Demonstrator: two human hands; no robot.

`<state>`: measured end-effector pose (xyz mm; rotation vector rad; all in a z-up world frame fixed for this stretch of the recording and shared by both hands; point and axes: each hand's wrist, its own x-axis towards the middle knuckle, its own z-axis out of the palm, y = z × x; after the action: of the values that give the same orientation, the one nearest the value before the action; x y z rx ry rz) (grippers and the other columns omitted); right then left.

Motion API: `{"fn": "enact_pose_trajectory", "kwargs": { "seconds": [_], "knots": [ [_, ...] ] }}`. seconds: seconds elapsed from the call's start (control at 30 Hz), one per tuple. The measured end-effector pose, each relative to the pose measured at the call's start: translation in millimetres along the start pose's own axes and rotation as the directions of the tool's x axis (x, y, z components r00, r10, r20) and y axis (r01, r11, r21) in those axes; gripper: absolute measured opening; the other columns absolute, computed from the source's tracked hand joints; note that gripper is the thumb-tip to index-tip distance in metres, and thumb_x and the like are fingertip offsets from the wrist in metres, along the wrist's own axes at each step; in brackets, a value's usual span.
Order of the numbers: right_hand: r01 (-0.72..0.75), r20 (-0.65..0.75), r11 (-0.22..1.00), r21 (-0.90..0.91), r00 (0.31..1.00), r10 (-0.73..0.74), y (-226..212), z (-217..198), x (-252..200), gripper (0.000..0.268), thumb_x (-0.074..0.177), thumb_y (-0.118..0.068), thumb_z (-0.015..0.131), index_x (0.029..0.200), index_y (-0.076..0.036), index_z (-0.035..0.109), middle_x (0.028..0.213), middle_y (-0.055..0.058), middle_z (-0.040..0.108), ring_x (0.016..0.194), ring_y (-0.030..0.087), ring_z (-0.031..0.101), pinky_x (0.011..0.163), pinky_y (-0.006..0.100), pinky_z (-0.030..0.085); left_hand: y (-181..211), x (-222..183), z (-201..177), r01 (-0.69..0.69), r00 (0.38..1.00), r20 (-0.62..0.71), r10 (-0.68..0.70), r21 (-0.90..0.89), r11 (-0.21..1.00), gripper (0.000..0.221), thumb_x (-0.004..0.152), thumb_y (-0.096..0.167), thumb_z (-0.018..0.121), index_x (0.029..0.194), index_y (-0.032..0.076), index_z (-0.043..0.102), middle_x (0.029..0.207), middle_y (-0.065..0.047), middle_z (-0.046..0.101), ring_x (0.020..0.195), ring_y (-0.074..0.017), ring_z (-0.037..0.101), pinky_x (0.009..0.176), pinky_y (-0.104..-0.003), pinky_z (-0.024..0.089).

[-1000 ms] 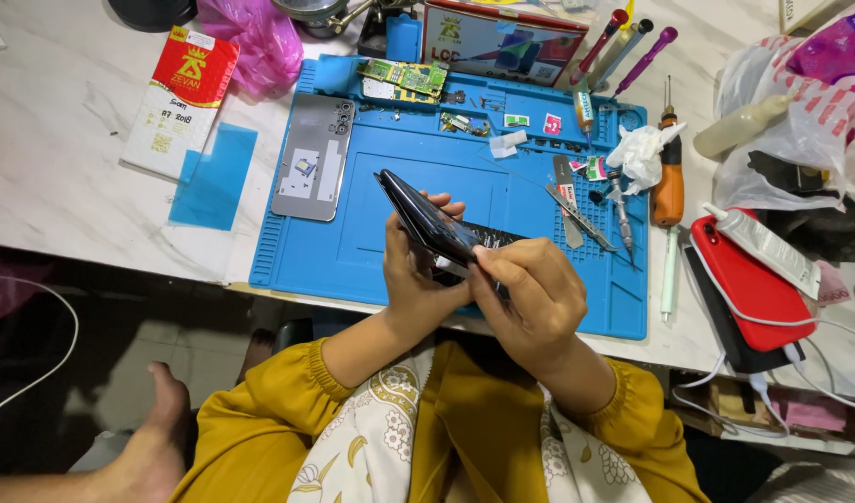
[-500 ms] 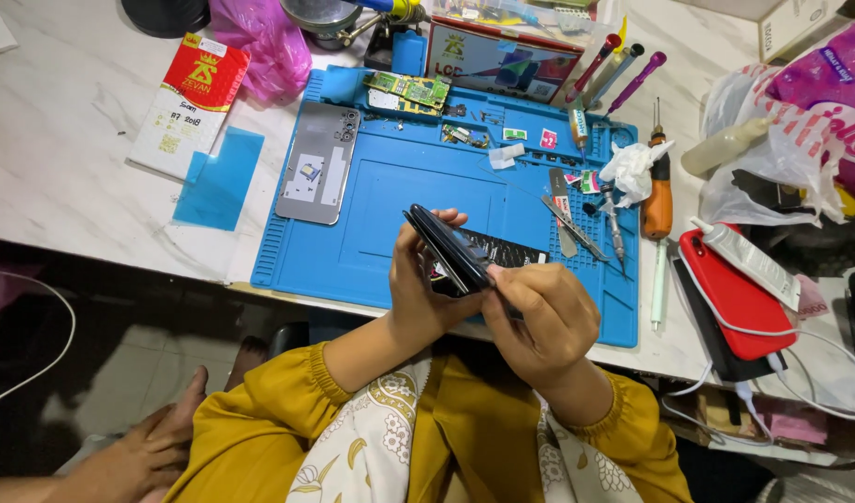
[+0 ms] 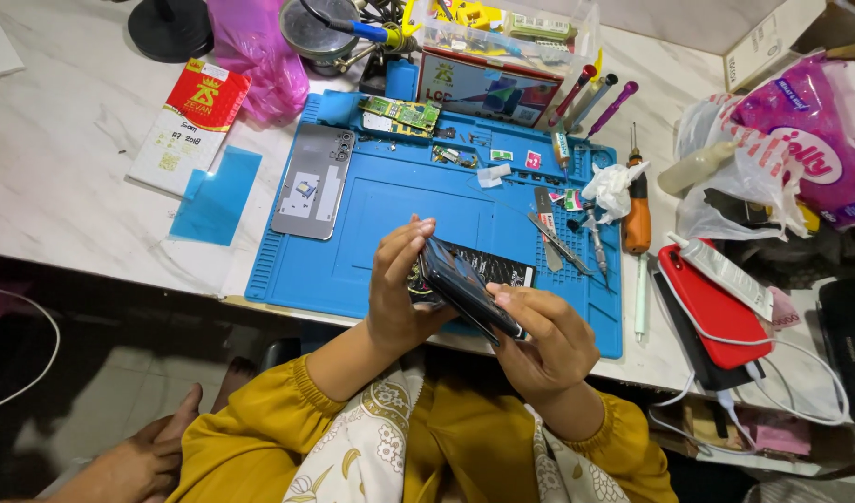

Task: Repairing a mobile phone by applying adhesive and assembling internal components on a repair bench.

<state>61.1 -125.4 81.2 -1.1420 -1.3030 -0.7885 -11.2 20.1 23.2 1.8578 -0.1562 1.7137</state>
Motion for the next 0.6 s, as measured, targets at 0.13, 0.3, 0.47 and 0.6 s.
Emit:
{"fn": "enact_pose_trajectory", "kwargs": {
  "seconds": [0.13, 0.3, 0.47, 0.6],
  "knots": [
    [-0.010, 0.000, 1.000, 0.011, 1.000, 0.010, 1.7, -0.1, -3.3, 0.012, 0.080, 0.001, 0.085, 0.081, 0.010, 0.076, 0.073, 0.020, 0.071, 0.061, 0.035, 0.075, 0.056, 0.041, 0.063, -0.9, -1.4, -1.0, -0.001, 1.000, 0.003, 0.001, 0.020, 1.000, 0.081, 0.079, 0.032, 0.091, 0.134, -0.009, 0.049, 0.127, -0.026, 0.061, 0.111, -0.0484, 0.064, 0.098, -0.064, 0.056],
    [-0.020, 0.013, 0.999, -0.049, 1.000, 0.021, -1.0, -0.7, -2.0, 0.015, 0.082, -0.005, 0.086, 0.083, 0.007, 0.077, 0.074, 0.018, 0.072, 0.062, 0.032, 0.075, 0.058, 0.039, 0.063, 1.1, 2.1, 0.8, -0.010, 1.000, 0.008, 0.010, 0.034, 0.999, 0.084, 0.082, 0.042, 0.086, 0.138, -0.007, 0.047, 0.129, -0.025, 0.060, 0.111, -0.0470, 0.064, 0.098, -0.063, 0.055],
    [-0.040, 0.005, 0.999, -0.011, 0.999, 0.040, -1.9, -3.2, -2.3, 0.020, 0.087, -0.011, 0.082, 0.085, 0.008, 0.075, 0.075, 0.019, 0.074, 0.064, 0.034, 0.076, 0.059, 0.039, 0.063, 1.1, 7.0, -1.0, -0.043, 0.999, 0.014, 0.042, 0.099, 0.994, 0.083, 0.083, 0.043, 0.085, 0.139, -0.006, 0.048, 0.129, -0.025, 0.060, 0.110, -0.0461, 0.065, 0.098, -0.062, 0.056],
    [-0.016, 0.020, 0.999, -0.045, 1.000, 0.016, 2.9, -12.7, -6.1, 0.019, 0.088, -0.009, 0.079, 0.088, 0.010, 0.074, 0.077, 0.020, 0.074, 0.066, 0.034, 0.077, 0.061, 0.039, 0.063, -4.3, 5.3, -1.8, -0.090, 0.996, 0.035, 0.085, 0.181, 0.979, 0.081, 0.083, 0.043, 0.086, 0.137, -0.007, 0.051, 0.127, -0.025, 0.062, 0.108, -0.0469, 0.066, 0.096, -0.062, 0.057]
  ]
}}
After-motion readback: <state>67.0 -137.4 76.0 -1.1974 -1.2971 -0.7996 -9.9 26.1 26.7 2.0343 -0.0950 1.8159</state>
